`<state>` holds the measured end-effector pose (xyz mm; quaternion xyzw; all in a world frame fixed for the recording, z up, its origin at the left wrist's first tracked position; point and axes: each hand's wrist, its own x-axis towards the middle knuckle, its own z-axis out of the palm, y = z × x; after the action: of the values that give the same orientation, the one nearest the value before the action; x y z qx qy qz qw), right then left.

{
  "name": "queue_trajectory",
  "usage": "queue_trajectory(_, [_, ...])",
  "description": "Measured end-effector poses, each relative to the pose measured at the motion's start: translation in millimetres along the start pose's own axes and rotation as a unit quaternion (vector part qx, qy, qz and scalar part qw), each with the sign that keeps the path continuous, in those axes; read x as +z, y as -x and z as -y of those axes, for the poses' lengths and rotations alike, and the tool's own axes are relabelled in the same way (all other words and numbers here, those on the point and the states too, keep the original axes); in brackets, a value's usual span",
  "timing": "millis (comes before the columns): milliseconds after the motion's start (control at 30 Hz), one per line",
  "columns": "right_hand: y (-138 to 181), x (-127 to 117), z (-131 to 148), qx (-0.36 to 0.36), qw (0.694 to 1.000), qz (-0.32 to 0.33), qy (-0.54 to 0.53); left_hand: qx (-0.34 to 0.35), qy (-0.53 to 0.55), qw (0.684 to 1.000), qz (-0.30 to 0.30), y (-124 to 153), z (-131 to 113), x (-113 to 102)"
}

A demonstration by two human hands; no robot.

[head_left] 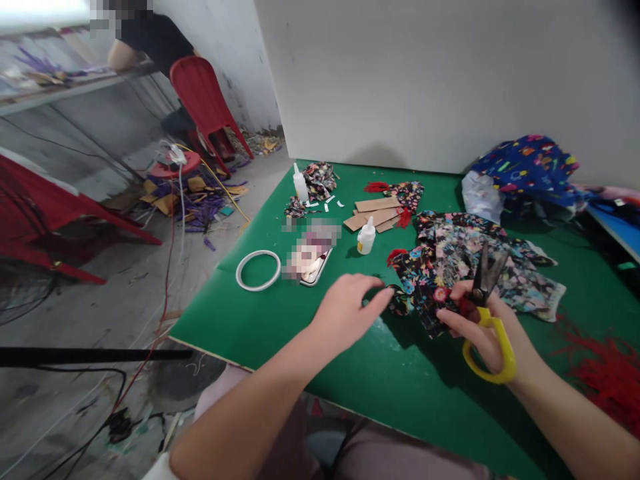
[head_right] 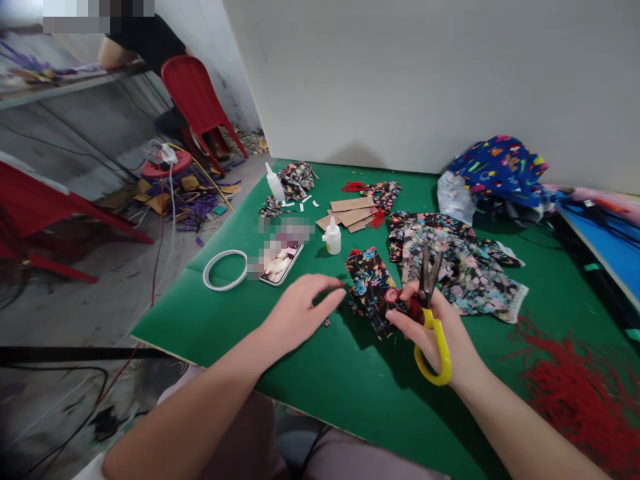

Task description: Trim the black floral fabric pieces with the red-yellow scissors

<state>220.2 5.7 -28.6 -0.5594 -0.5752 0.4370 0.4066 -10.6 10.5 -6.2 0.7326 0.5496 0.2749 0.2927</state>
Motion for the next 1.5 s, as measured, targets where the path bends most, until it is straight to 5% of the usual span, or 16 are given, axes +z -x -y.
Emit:
queue_trajectory(133, [0.2,3.4,3.4,-0.032,0.999,0.019,0.009,-0.076,0.222,0.959,0.157,10.3,-10.5,25.3])
queue_trajectory(333, [2.0,14.1,13.2,-0.082,0.995,0.053,0.024,-0.144,0.415,0.886,0.147,12.9,-11.1,50.9])
queue_trajectory(667, [-20.0,19.5,29.0,-0.001,1.000,-0.005,-0.024,-0.205,0.584,0.784,0.048,-0.5,-14.1,29.1])
queue_trajectory(867, [-40.0,24.2,40.7,-0.009,0.990,-0.093,-0.110,-0.233,0.581,0.778,0.050,-3.1,-15.1,27.2])
queue_trajectory(1067, [-28.0,30.0,31.6,0.005,0.993,-0.081,-0.090,-0.235,0.603,0.760,0.059,-6.5,-15.6,17.8])
queue_trajectory(1300, [-2.4,20.4,16.9,0.069,0.987,-0.132,-0.065,-0.211,0.574,0.787,0.077,-1.4,-9.9,24.3])
queue_trajectory(1500, [6.2,25.8,8.4,0.009,0.953,-0.205,-0.221,-0.218,0.587,0.774,0.094,1.8,-12.4,22.2])
